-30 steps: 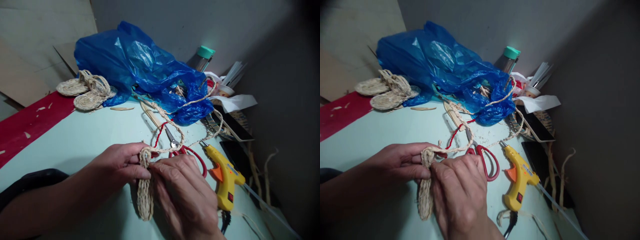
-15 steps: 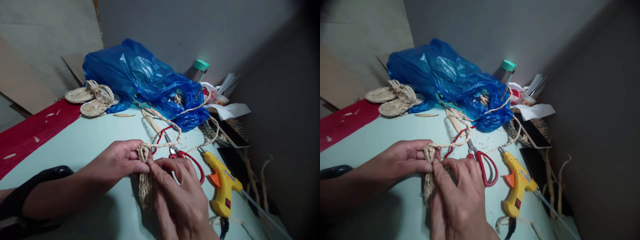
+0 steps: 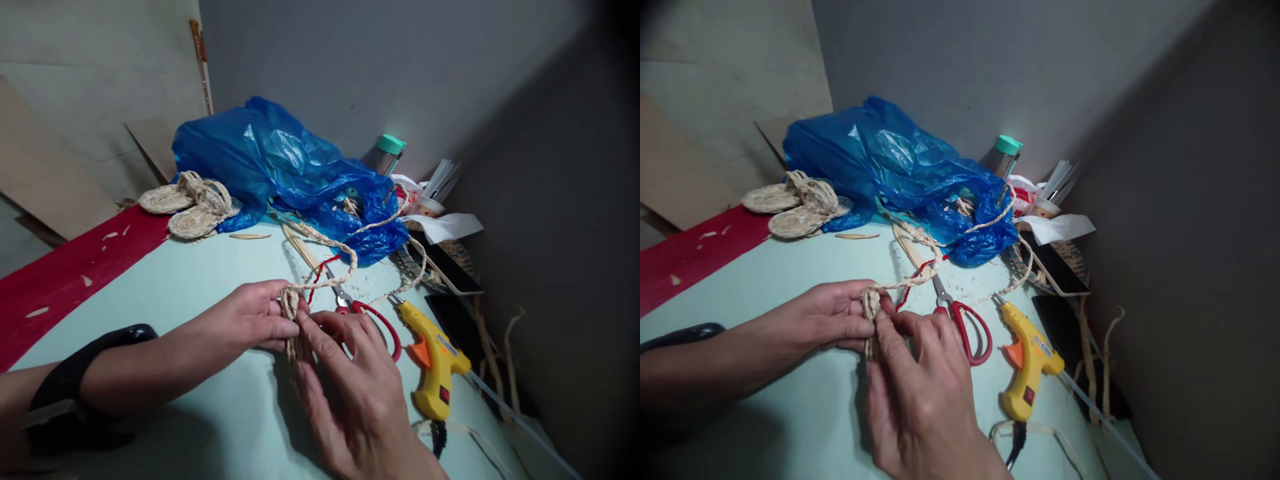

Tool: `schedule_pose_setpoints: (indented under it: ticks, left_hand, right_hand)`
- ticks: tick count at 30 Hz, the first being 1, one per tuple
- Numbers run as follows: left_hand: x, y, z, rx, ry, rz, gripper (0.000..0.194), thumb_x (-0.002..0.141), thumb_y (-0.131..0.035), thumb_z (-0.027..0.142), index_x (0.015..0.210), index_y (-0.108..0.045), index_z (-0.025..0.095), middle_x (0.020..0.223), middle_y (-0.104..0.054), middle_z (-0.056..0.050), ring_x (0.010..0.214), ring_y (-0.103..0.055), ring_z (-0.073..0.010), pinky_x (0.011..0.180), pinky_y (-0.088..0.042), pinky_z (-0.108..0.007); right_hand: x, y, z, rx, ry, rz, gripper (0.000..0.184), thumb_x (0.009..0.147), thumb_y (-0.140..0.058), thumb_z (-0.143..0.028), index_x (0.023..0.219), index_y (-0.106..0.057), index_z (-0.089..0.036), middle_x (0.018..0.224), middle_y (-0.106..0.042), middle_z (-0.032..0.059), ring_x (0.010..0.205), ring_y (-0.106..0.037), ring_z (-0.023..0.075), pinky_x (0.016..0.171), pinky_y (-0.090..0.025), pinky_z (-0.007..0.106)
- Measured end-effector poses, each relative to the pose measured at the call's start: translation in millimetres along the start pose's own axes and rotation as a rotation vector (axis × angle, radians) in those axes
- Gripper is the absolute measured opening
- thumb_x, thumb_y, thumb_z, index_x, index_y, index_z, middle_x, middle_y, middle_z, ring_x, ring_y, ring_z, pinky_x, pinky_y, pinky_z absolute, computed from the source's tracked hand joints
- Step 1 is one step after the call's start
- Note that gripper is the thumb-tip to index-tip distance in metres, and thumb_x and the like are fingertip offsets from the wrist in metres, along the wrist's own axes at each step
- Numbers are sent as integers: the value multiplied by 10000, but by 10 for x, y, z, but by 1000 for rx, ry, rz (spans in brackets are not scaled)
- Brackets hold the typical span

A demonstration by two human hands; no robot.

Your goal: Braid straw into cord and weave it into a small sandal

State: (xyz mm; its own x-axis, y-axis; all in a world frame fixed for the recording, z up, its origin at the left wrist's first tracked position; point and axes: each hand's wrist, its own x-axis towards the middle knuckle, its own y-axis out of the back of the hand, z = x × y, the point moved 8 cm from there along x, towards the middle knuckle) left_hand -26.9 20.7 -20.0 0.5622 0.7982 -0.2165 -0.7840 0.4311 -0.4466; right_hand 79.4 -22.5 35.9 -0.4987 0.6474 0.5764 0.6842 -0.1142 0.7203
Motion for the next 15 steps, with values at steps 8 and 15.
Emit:
schedule_pose_setpoints:
  ticks: [8, 15]
  left_hand:
    - [-89, 19, -8, -26, 75, 52, 272, 939, -626, 319, 1193, -623, 224, 1269, -678, -65, 1158, -625, -200, 1012, -480, -326]
    - [-98, 43, 18, -10, 9, 98, 190, 947, -616, 345, 1060, -582, 197, 1205, -700, -66, 1181, -628, -225, 971, -512, -320]
  right_hand:
    - [26, 12, 27, 69, -77, 26, 482, 884, -549, -50, 1357, -558, -145, 1089, -635, 133, 943, -601, 206, 782, -572, 357]
    - [59, -27, -3, 198, -115, 35, 466, 896, -516, -5, 1327, -567, -174, 1065, -624, 108, 960, -620, 168, 815, -575, 277]
